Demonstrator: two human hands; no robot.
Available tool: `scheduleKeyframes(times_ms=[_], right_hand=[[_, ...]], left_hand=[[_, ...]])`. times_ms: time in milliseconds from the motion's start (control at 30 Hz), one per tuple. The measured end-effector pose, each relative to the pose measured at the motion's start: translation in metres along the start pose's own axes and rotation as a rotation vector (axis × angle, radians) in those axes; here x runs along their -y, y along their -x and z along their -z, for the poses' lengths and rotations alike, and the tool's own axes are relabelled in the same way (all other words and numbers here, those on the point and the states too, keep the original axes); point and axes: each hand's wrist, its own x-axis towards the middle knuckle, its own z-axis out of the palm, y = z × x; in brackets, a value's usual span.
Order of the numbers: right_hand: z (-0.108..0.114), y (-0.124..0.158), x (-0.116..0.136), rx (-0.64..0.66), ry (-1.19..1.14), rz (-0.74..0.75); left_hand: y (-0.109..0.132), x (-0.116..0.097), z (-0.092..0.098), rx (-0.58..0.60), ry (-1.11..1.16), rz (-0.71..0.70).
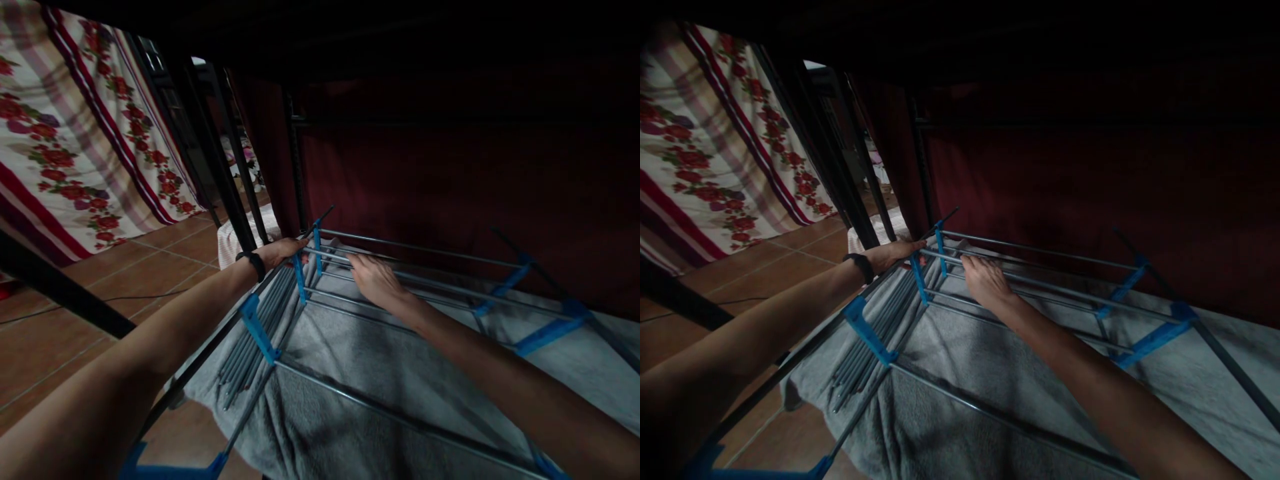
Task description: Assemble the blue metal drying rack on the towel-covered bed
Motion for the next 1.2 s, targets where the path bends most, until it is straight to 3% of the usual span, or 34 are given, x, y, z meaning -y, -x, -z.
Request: scheduleKeyframes(times_ms=[233, 667, 933, 1200], right_hand=[[-0.002, -0.022, 0.006, 0.113, -0.028, -0.052], [-0.006, -0.017, 0.003, 0.17, -0.042, 0.008], [-0.007, -0.016, 0.003, 0.146, -0.048, 0.009], [-0.004, -0.019, 0.003, 0.177, -0.046, 0.007]], left_hand=[[-0.014, 0.008, 0.002, 0.011, 0.021, 0.007], [-0.032, 0.02, 0.004, 0.056, 0.071, 0.02], [-0.03, 0.019, 0.007, 0.057, 0.006, -0.006], [-0.01, 0.01, 0.0, 0.01, 0.036, -0.027]])
